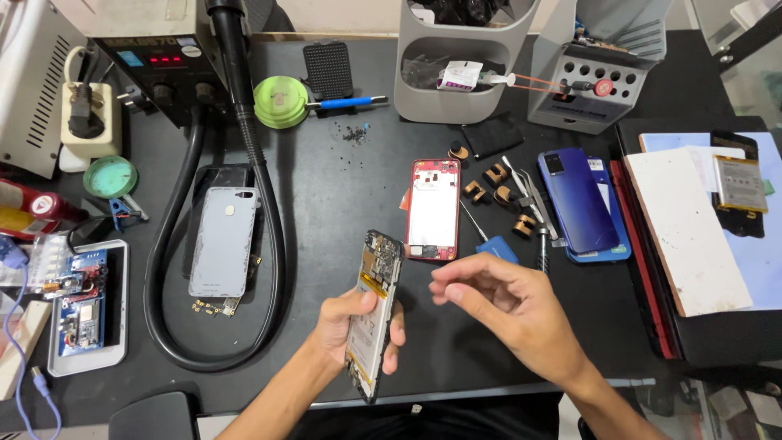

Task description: The person uses a blue electric screwdriver to remove screws from a pink smartphone frame, then separates the screen assembly from the chassis. They place the frame aside and continue to remove screws from the screen assembly, exposing the internal components.

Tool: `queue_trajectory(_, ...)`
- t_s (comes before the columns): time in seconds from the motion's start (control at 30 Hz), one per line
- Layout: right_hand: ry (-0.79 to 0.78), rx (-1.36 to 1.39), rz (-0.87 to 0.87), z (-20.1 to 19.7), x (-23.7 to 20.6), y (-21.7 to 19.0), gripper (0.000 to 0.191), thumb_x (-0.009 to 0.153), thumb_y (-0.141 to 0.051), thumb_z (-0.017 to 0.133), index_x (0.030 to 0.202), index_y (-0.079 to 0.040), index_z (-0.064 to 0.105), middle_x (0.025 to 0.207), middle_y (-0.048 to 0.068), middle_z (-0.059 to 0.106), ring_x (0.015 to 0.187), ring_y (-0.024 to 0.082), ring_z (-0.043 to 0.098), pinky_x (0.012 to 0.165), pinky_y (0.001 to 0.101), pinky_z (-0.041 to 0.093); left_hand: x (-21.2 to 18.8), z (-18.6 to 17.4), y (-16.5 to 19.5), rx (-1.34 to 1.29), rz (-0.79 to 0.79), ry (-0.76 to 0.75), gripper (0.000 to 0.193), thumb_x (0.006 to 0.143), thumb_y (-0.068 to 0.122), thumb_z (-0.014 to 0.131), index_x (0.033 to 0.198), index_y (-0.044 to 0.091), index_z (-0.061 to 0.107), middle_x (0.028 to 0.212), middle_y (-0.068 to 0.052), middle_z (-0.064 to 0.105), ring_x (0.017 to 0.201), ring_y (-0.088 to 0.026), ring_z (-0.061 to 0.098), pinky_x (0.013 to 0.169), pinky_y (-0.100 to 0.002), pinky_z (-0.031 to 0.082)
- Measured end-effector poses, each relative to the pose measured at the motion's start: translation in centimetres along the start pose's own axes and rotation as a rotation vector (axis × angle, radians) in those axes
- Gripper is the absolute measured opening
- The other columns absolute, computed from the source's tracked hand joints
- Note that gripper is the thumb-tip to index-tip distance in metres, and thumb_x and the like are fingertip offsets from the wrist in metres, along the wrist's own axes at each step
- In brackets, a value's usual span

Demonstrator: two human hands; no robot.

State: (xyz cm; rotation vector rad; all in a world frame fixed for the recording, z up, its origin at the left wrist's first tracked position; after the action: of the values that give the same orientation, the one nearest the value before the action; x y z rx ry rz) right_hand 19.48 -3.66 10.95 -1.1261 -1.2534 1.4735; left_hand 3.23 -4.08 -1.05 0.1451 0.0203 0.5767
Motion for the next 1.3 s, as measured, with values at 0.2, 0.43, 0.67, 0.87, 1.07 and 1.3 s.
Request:
queue_trajectory(0.2,-0.014,0.057,0.061,0.9,-0.1,1.2,0.021,0.094,-0.003,0.067,0.111,0.007,0.072,0.104,0.012,0.078,0.098,0.018,0.076,0.092,0.0313,0.059,0.4,1.9,-0.7,0.001,-0.075,0.007,0.063,0.096,0.018,0.065,0.156,0.016,0.046,0.096,-0.032,0.070,0.075,-0.045,0.073,0.067,-0.053,0.063)
queue_trajectory(0.43,0.015,0.050,-0.022,-0.4,0.5,1.1,0.021,0.095,-0.001,0.069,0.114,0.007,0.071,0.106,0.011,0.076,0.099,0.014,0.070,0.091,0.0292,0.056,1.5,5.9,1.5,0.746,-0.021,0.232,0.037,0.101,0.004,0.061,0.138,0.003,0.061,0.116,-0.028,0.072,0.100,-0.042,0.074,0.090,-0.050,0.063)
queue_trajectory(0.67,-0.017,-0.122,-0.030,-0.7,1.4,1.1,0.030,0.101,-0.009,0.057,0.127,-0.002,0.071,0.125,0.008,0.071,0.111,0.012,0.068,0.093,0.0281,0.057,0.1,15.1,5.0,2.604,0.848,0.241,0.059,0.082,0.004,0.063,0.139,0.019,0.067,0.139,-0.013,0.065,0.131,-0.035,0.061,0.115,-0.056,0.043)
queue_trajectory(0.87,-0.173,0.169,0.134,1.9,1.5,4.0,0.041,0.097,-0.011,0.062,0.135,0.003,0.061,0.124,0.010,0.067,0.111,0.014,0.065,0.089,0.0339,0.058,-1.3,14.5,3.7,2.894,1.198,0.206,0.041,0.103,0.021,0.061,0.142,0.030,0.067,0.153,-0.014,0.051,0.144,-0.035,0.043,0.120,-0.056,0.029)
queue_trajectory(1.07,-0.148,0.286,0.087,2.0,1.3,4.4,0.033,0.098,-0.005,0.063,0.128,0.008,0.060,0.121,0.014,0.068,0.108,0.018,0.067,0.093,0.0366,0.058,-2.0,11.6,7.9,2.080,1.170,0.649,0.032,0.110,0.026,0.056,0.140,0.022,0.046,0.154,-0.027,0.031,0.152,-0.038,0.028,0.123,-0.049,0.032)
queue_trajectory(1.3,-0.143,0.215,0.065,3.0,1.2,5.1,0.035,0.097,-0.003,0.069,0.128,0.004,0.054,0.117,0.011,0.064,0.105,0.016,0.067,0.091,0.0321,0.055,1.0,3.8,6.3,0.393,0.461,0.454,0.060,0.097,0.038,0.057,0.140,-0.003,0.049,0.121,-0.023,0.070,0.108,-0.031,0.069,0.093,-0.044,0.057)
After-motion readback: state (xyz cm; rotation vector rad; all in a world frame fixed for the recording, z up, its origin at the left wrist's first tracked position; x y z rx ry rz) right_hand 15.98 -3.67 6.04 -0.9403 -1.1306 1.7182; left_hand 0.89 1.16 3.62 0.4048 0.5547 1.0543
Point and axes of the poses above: each hand's wrist, its own x-axis towards the middle knuckle, its own z-axis out of the palm, y = z × x, the point moved 8 cm from there along x, towards the middle knuckle
